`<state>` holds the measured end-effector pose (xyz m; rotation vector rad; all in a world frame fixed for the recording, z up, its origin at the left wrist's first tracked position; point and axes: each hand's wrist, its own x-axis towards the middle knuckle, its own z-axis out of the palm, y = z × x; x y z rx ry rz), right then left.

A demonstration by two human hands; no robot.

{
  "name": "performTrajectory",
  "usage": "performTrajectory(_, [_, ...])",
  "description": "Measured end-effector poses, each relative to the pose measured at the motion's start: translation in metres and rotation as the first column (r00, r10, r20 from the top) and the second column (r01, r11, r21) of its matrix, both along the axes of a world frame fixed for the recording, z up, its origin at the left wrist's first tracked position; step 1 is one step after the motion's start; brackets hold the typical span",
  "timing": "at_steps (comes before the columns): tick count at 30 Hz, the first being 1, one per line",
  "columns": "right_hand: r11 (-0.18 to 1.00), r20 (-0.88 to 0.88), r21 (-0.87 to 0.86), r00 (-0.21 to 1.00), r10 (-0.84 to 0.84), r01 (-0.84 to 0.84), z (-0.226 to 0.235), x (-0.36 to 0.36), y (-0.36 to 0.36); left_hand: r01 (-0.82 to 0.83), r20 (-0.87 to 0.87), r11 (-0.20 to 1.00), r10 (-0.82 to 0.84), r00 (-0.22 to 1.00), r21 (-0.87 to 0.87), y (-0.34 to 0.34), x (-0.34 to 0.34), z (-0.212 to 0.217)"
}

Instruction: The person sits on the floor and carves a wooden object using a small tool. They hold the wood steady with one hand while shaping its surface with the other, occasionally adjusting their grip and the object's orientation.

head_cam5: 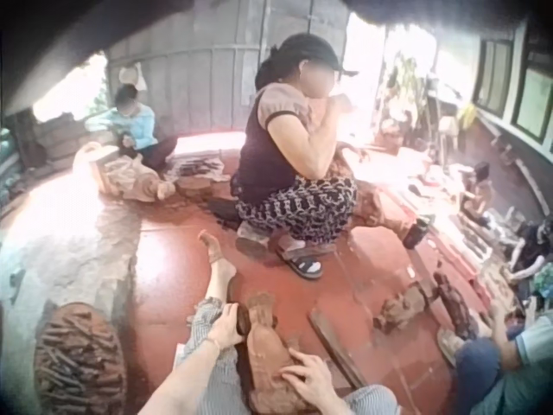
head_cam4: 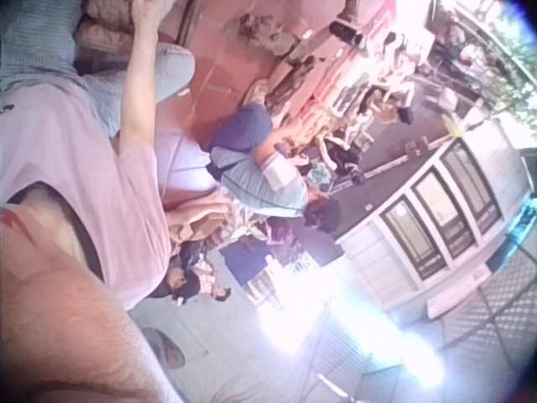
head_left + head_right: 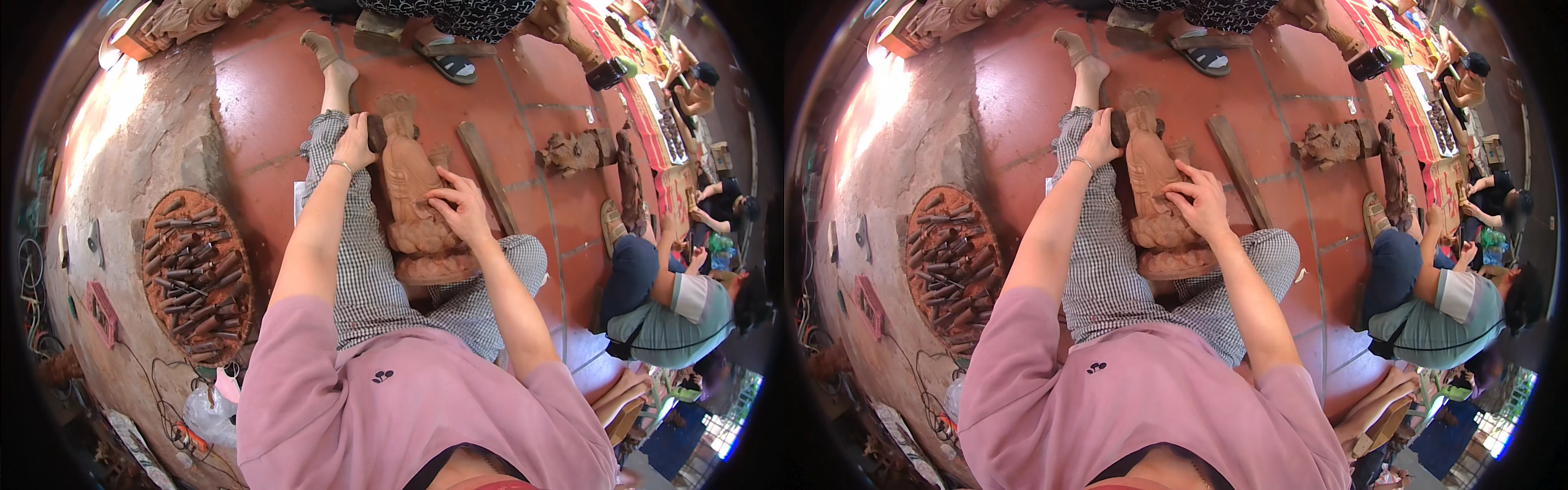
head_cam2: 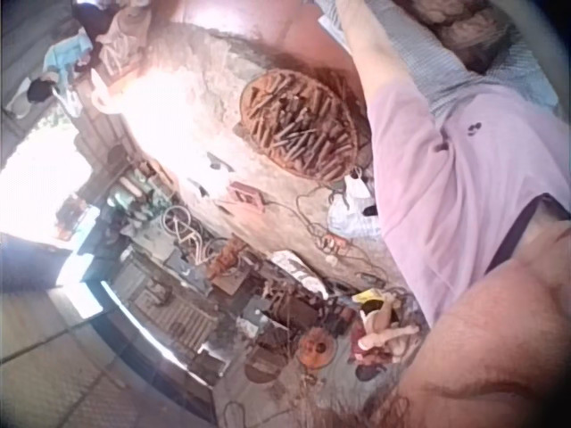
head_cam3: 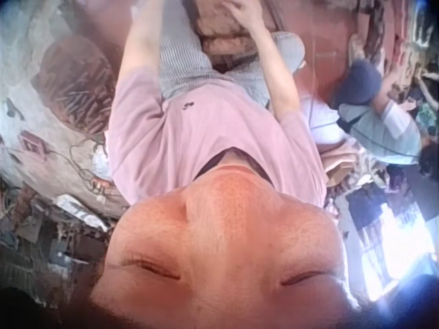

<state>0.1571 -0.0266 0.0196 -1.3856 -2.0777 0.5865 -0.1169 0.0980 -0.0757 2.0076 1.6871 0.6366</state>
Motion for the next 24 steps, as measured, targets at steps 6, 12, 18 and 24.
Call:
performTrajectory(6, [1.000, -0.027, -0.006, 1.000, 0.011, -0.011, -0.005, -0.001, -0.002, -0.030, -0.089, 0.999, 0.032, 0.996, 0.030, 0.006, -0.002, 0.000])
performTrajectory(12, [0.989, -0.062, 0.051, 0.988, 0.142, -0.139, -0.010, 0.015, 0.006, -0.134, 0.299, 0.977, 0.081, 0.951, 0.164, -0.020, 0.099, 0.047])
performTrajectory(18, [0.989, -0.030, -0.068, 0.991, 0.130, -0.132, 0.004, 0.036, 0.010, -0.137, 0.251, 0.980, 0.098, 0.963, 0.143, -0.023, 0.112, 0.035])
performTrajectory(24, [0.976, 0.112, 0.063, 0.973, 0.202, -0.210, 0.012, -0.012, 0.014, -0.141, 0.328, 0.974, 0.078, 0.941, 0.175, -0.021, 0.105, 0.031])
